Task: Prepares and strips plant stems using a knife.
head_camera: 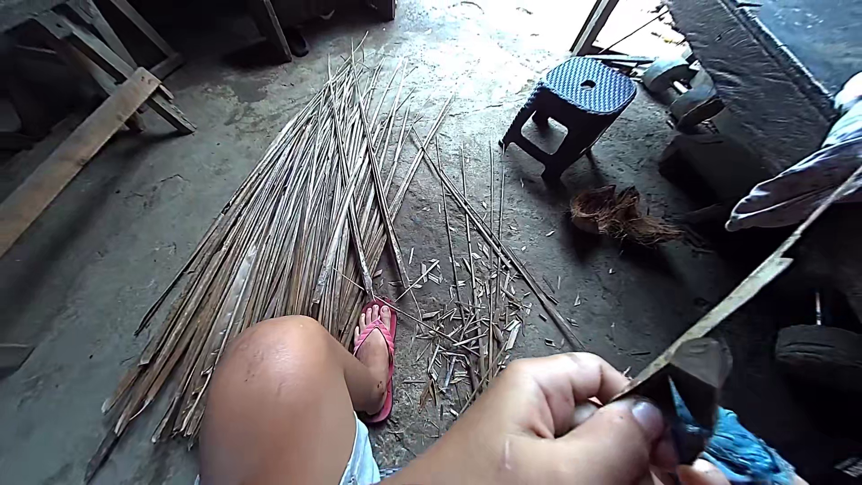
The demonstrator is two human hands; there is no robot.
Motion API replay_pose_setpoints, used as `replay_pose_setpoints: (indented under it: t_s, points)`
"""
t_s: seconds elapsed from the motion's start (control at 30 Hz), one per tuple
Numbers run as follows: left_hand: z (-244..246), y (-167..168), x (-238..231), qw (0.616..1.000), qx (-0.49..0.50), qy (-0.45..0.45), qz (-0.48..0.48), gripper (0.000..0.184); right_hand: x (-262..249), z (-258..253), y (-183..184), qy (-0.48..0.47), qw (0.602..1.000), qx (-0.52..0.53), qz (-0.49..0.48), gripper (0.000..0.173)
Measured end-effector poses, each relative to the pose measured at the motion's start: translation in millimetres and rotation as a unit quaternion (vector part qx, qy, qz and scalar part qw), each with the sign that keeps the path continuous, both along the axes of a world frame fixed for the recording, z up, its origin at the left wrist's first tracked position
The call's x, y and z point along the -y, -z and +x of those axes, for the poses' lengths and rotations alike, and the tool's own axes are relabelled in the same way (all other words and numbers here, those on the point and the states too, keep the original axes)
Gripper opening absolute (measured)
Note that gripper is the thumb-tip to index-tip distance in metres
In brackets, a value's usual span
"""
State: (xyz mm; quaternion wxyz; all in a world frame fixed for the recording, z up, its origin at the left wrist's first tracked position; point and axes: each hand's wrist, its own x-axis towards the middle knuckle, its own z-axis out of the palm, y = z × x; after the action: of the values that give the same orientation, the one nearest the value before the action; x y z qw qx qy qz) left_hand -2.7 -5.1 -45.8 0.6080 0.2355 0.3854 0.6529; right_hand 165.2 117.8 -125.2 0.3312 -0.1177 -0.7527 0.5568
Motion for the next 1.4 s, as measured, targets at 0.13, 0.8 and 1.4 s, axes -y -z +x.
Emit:
replay_pose_setpoints:
  t_s: [0.13,0.8,1.4]
  points:
    - [-1.3,-0.6,-0.5,0.999,0.034,0.024,-0.028,0.026,-6.9,11.6,12.5,0.037,0.998,0.009,0.059,0.017]
    - [-1.1,5.0,-0.1,0.990,-0.107,-0.001,-0.091,0.014,9.3,9.0,-2.9,-0.029,0.964,0.056,-0.259,0.035]
    - [26.6,-3.8,-3.4,0.969,-0.216,-0.105,-0.064,0.006,20.4,-12.0,-16.2,-0.031,0.993,-0.056,-0.103,0.022]
